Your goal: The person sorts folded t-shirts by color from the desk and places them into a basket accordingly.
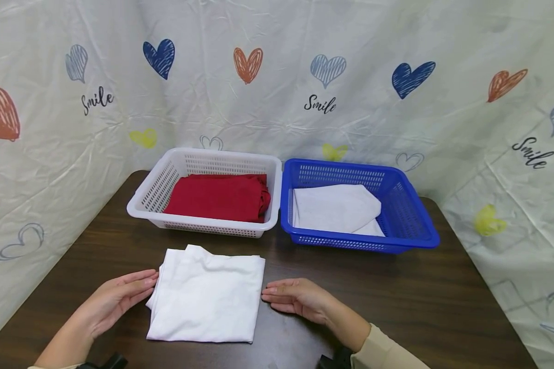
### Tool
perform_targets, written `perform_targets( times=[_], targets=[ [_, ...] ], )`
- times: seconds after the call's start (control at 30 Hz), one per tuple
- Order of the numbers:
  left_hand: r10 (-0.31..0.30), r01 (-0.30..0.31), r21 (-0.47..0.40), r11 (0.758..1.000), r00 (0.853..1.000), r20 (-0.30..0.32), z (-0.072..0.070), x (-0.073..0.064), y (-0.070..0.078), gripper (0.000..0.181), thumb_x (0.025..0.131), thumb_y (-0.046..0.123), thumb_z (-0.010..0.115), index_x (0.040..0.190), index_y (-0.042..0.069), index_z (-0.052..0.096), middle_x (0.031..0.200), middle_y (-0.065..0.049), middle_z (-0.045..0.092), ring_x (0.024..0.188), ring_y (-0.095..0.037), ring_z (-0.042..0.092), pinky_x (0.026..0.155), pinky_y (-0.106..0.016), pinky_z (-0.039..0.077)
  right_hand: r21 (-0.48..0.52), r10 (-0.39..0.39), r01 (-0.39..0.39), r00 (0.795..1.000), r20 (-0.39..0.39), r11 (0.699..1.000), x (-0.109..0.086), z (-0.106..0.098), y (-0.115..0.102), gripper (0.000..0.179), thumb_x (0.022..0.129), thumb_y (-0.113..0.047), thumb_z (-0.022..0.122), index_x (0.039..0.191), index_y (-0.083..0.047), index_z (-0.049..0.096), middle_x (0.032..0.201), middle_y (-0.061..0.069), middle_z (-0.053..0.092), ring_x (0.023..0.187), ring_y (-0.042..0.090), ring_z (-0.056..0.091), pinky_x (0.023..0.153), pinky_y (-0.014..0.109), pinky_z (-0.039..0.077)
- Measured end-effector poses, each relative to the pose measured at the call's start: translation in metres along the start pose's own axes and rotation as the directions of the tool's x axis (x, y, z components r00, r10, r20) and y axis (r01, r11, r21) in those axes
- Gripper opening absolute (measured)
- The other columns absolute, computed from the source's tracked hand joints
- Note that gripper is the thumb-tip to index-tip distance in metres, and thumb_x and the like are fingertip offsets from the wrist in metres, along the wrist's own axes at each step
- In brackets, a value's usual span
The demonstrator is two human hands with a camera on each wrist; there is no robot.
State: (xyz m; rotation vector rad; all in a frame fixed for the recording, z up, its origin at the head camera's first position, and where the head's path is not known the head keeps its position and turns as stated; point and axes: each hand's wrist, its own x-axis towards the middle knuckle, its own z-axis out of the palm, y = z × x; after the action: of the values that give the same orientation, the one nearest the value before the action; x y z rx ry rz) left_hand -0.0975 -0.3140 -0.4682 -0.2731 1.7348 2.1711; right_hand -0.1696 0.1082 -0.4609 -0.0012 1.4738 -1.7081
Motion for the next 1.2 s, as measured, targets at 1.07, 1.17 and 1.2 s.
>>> perform_targets(
  times=[1.07,1.17,1.2],
  targets=[
    [-0.05,0.051,-0.009,0.999,0.992,0.112,-0.004,0.008,-0.009,0.046,0.104,0.011,0.05,0.143,-0.012,0.042,0.117,0.01,0.067,0.11,-0.003,0.064,0.095,-0.022,0.055,0.106,0.013,-0.011,1.0,-0.015,0.994,0.017,0.001,-0.001,0.044,0.103,-0.012,0.052,0.138,0.013,0.046,0.126,0.02,0.067,0.108,0.017,0.069,0.104,0.038,0.052],
    [-0.047,0.045,0.019,0.999,0.992,0.121,-0.002,0.01,-0.01,0.054,0.104,0.011,0.05,0.145,-0.018,0.031,0.117,0.009,0.065,0.11,-0.003,0.064,0.095,-0.022,0.055,0.116,0.019,-0.017,1.0,-0.015,0.993,0.02,0.002,-0.001,0.043,0.103,-0.012,0.052,0.138,0.013,0.047,0.12,0.015,0.07,0.105,0.016,0.069,0.103,0.038,0.053],
    [-0.046,0.043,0.027,0.999,0.991,0.123,-0.002,0.011,-0.011,0.057,0.104,0.011,0.05,0.145,-0.02,0.028,0.117,0.009,0.065,0.11,-0.002,0.064,0.095,-0.022,0.055,0.119,0.021,-0.019,1.0,-0.016,0.993,0.021,0.002,-0.001,0.042,0.103,-0.012,0.051,0.137,0.012,0.047,0.117,0.014,0.071,0.104,0.016,0.069,0.103,0.038,0.053]
  ],
)
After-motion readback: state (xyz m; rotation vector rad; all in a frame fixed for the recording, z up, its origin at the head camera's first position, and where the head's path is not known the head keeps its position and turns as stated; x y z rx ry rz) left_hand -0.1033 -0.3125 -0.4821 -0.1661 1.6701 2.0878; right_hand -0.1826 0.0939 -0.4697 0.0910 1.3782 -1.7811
